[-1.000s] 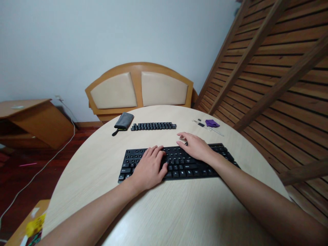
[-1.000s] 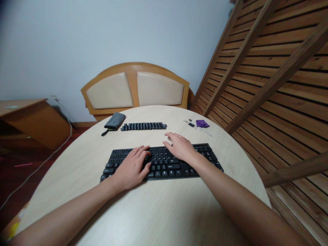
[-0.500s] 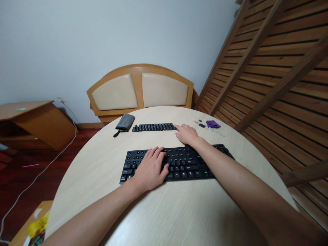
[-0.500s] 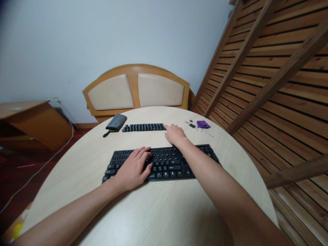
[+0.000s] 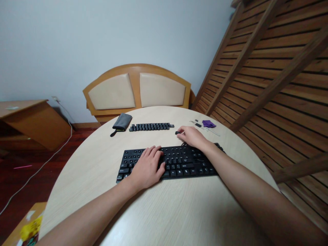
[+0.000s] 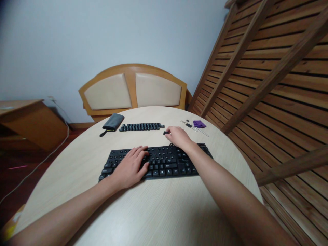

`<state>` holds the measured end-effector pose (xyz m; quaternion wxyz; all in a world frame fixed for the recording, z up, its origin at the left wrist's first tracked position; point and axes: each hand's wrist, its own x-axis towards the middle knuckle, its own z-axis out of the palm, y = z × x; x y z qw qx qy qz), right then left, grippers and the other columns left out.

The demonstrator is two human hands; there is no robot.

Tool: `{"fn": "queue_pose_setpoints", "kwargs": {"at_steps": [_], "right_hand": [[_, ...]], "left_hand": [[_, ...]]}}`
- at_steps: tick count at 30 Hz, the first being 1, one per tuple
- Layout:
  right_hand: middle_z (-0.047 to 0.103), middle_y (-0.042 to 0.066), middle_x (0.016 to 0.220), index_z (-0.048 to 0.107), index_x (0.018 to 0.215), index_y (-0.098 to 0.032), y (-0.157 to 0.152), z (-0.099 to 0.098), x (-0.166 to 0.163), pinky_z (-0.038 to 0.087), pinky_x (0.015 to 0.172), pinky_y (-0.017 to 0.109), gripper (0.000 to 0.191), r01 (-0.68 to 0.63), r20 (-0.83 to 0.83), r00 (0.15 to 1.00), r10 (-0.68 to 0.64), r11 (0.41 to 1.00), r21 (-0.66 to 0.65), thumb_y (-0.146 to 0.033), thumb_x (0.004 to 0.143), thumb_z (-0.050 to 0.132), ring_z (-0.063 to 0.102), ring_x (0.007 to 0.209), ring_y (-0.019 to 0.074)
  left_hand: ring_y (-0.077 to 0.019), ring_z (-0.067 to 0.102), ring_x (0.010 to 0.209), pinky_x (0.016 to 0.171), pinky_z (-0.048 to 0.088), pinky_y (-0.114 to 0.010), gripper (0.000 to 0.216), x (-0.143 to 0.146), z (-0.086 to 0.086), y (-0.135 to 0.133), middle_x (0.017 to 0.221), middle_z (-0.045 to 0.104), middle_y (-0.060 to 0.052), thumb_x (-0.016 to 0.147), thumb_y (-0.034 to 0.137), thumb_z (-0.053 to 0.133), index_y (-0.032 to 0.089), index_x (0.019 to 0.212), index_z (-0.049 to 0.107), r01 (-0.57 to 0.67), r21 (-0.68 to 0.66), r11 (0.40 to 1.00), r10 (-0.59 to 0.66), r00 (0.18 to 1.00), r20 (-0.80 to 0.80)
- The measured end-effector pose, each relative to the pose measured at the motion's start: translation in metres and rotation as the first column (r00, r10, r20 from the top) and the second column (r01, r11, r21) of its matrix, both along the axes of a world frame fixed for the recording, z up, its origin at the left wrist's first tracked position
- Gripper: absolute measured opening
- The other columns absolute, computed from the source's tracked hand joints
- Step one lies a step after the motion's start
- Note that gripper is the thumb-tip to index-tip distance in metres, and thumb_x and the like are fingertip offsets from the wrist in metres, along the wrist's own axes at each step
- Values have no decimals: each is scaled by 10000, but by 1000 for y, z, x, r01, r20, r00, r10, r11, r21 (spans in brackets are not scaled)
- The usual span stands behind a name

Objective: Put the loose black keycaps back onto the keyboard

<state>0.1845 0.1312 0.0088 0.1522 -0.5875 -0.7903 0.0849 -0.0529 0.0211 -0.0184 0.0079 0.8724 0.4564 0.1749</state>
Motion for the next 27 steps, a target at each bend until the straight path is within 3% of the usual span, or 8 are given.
{"fn": "queue_pose_setpoints", "kwargs": {"at_steps": [4, 6, 8, 17, 27], "right_hand": [[766, 56, 1061, 728, 1071, -203, -25, 7, 15, 528, 866, 280, 209, -111, -152, 983, 105, 993, -32, -309, 915, 637, 707, 969, 200], [761, 67, 1092, 740, 1081, -201, -38, 7, 24, 516, 930, 331, 238, -229, -310, 930, 199, 971, -63, -327, 910, 633, 697, 1019, 226], [746, 60, 1156, 738, 1126, -227, -48, 5, 35, 491, 989, 376, 286, -298, -364, 898, 248, 951, -88, -380, 927, 601, 678, 1078, 245], [724, 67, 1176, 709, 1132, -201, -54, 4, 57, 454, 1027, 416, 359, -390, -419, 864, 279, 897, -207, -462, 923, 578, 648, 1101, 263], [706, 55, 1228, 720, 1127, -243, -57, 4, 59, 403, 1095, 434, 324, -468, -403, 838, 368, 865, -182, -450, 891, 637, 604, 1208, 277]], "left_hand": [[-319, 468, 1348, 1157, 366, -549, 272, 0, 0, 0, 1427, 537, -147, 965, 324, 463, 161, 1159, 563, 0, -1, 1000, 0, 1000, -3], [-317, 466, 1348, 1155, 369, -546, 268, 1, 1, 0, 1426, 536, -145, 965, 322, 460, 163, 1156, 561, 1, -2, 1000, -1, 1000, -2], [-316, 466, 1347, 1156, 368, -543, 263, 1, 1, -1, 1426, 537, -143, 963, 319, 460, 164, 1151, 559, 1, -4, 1000, -1, 1000, -1], [-325, 464, 1349, 1150, 375, -554, 276, 0, 1, 1, 1426, 534, -152, 964, 308, 457, 153, 1173, 549, -2, -2, 1000, 2, 1000, -29], [-325, 454, 1352, 1148, 377, -548, 273, 0, 1, 0, 1426, 533, -147, 966, 313, 455, 157, 1168, 553, -1, -9, 1000, 0, 1000, -25]]}}
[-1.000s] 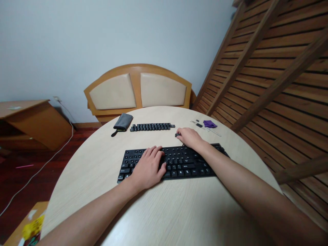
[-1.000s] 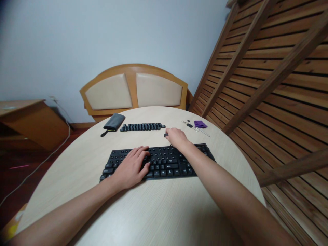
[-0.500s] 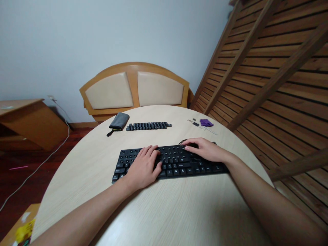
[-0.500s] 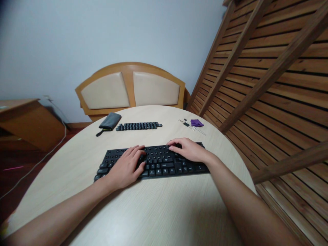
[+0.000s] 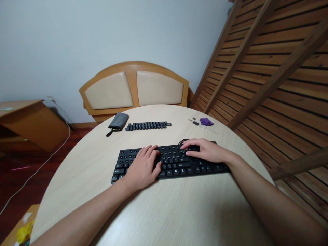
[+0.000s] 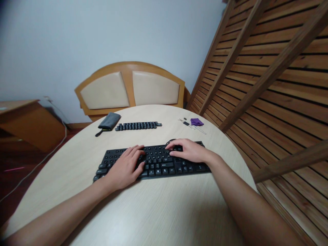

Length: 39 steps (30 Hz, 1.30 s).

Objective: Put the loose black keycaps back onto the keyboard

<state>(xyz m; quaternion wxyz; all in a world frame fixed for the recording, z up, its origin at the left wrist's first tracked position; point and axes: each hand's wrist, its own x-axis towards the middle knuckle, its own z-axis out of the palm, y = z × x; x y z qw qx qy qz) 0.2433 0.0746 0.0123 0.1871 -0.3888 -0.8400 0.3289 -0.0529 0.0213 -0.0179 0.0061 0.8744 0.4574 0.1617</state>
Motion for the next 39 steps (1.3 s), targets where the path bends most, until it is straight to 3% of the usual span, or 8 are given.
{"fn": "queue_pose_setpoints", "kwargs": {"at_steps": [12, 39], "right_hand": [[727, 57, 1157, 722, 1038, -234, -5, 2, -5, 440, 1053, 422, 209, -3, 65, 998, -4, 994, 105, -335, 871, 647, 630, 1167, 266], [770, 52, 1073, 773, 1030, -266, -1, -3, -4, 417, 1067, 445, 199, -44, 102, 995, 18, 967, 251, -352, 875, 684, 649, 1156, 271]], "left_hand": [[-324, 459, 1350, 1147, 376, -555, 271, 0, 1, -1, 1420, 537, -150, 967, 311, 449, 159, 1166, 552, 1, -1, 1000, -1, 1000, 12], [-320, 457, 1356, 1153, 369, -549, 262, 0, 0, -1, 1424, 537, -144, 967, 319, 451, 168, 1155, 553, -2, 2, 1000, 2, 1000, 17]]}}
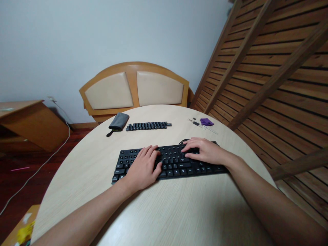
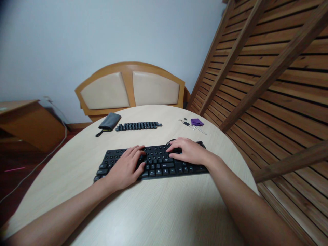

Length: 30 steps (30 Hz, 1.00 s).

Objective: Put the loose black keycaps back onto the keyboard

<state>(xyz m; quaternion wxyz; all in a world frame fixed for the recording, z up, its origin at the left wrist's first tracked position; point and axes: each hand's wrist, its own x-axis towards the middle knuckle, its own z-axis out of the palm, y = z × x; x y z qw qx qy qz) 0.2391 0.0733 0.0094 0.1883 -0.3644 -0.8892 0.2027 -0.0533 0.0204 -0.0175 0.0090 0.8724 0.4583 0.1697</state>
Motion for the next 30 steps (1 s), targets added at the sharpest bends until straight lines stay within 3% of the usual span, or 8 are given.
{"fn": "queue_pose_setpoints", "kwargs": {"at_steps": [7, 24, 30], "right_hand": [[758, 61, 1067, 779, 1068, -276, 0, 0, -1, 437, 1038, 426, 219, -29, 41, 999, 27, 998, 51, -334, 889, 667, 650, 1131, 262], [748, 62, 1025, 786, 1057, -256, -1, 1, -3, 464, 1008, 392, 236, -47, 51, 998, 47, 999, 2, -310, 924, 598, 638, 1134, 252], [761, 59, 1053, 774, 956, -251, -3, 2, -5, 459, 1023, 420, 154, 32, 20, 999, -32, 999, -20, -325, 864, 676, 643, 1159, 277]], "left_hand": [[-323, 463, 1352, 1152, 370, -553, 268, 0, 1, 0, 1424, 538, -147, 962, 310, 449, 163, 1161, 552, 5, -2, 1000, -5, 1000, 0], [-320, 460, 1355, 1152, 370, -553, 262, 1, 1, 0, 1426, 537, -143, 964, 312, 449, 172, 1161, 550, 2, -1, 1000, -2, 1000, -2], [-325, 451, 1360, 1163, 361, -538, 279, 2, 3, 0, 1434, 528, -152, 964, 311, 456, 148, 1167, 557, -3, -15, 1000, 3, 999, -34]]}}
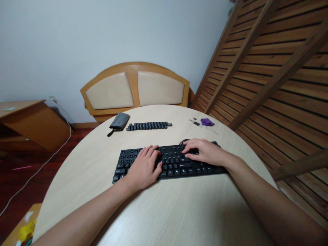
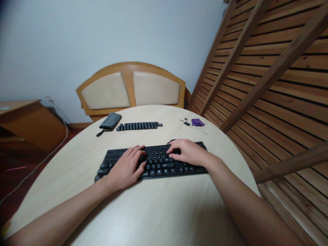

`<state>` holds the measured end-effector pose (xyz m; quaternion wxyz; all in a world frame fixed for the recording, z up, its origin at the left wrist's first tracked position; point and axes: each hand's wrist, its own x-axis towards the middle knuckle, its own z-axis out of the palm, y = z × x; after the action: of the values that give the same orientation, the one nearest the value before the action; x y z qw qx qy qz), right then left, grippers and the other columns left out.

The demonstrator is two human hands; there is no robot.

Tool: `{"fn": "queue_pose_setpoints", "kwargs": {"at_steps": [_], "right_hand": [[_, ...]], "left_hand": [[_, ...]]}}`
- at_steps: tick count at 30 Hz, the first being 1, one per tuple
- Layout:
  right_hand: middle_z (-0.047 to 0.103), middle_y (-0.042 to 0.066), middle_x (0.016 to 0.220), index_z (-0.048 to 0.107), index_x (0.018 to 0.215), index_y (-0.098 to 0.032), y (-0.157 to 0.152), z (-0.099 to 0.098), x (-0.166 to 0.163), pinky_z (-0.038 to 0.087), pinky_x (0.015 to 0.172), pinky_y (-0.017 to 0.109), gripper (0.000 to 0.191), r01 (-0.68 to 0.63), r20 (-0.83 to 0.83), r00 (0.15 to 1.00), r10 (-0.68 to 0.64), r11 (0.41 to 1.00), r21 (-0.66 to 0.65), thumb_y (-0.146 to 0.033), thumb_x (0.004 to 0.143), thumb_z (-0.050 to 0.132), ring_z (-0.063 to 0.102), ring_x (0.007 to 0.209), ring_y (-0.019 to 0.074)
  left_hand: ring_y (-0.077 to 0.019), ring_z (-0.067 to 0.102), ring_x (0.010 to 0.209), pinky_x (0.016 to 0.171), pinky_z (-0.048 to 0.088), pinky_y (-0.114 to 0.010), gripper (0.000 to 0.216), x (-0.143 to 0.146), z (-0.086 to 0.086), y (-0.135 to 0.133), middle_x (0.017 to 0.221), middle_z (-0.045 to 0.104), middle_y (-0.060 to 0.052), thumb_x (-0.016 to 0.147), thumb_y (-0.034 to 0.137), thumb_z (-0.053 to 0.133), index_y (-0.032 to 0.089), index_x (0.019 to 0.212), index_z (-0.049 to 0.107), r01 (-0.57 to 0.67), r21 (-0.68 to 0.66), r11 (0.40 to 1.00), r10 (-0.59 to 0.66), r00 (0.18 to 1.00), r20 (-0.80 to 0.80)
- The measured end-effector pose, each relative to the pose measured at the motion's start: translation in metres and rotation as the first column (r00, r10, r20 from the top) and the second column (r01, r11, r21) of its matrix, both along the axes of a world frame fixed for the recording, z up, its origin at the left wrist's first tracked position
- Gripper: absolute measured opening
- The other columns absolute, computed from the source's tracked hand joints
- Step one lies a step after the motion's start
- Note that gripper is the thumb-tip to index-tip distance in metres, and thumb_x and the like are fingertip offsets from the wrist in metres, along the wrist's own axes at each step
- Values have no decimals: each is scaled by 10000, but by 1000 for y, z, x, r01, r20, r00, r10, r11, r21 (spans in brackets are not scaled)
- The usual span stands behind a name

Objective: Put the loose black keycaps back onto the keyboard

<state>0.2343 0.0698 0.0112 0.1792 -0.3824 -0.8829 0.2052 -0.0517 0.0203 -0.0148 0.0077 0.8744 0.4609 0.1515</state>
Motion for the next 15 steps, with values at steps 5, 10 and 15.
{"fn": "queue_pose_setpoints", "kwargs": {"at_steps": [5, 10, 15], "right_hand": [[759, 59, 1057, 768, 914, -251, 0, 0, -2, 464, 1018, 421, 128, 22, 14, 1000, -22, 1000, -9, -321, 852, 679, 639, 1166, 283], [761, 59, 1058, 769, 912, -245, 1, -1, -3, 459, 1022, 428, 128, 57, 42, 998, -56, 998, -17, -316, 849, 683, 635, 1177, 289], [757, 69, 1076, 769, 915, -230, 0, 1, -5, 461, 1022, 421, 131, 50, 60, 997, -48, 998, -30, -308, 852, 686, 637, 1178, 293]], "left_hand": [[-324, 454, 1358, 1159, 367, -541, 275, 0, 0, 0, 1432, 532, -153, 963, 312, 458, 154, 1167, 555, -1, 6, 1000, 1, 1000, 10], [-323, 452, 1361, 1167, 355, -540, 281, 0, -1, 0, 1438, 528, -150, 965, 318, 455, 154, 1168, 557, 1, 2, 1000, -1, 1000, 16], [-316, 444, 1371, 1170, 349, -544, 280, 0, -2, 0, 1441, 526, -144, 964, 318, 448, 162, 1170, 556, -4, 0, 1000, 4, 1000, 26]]}}
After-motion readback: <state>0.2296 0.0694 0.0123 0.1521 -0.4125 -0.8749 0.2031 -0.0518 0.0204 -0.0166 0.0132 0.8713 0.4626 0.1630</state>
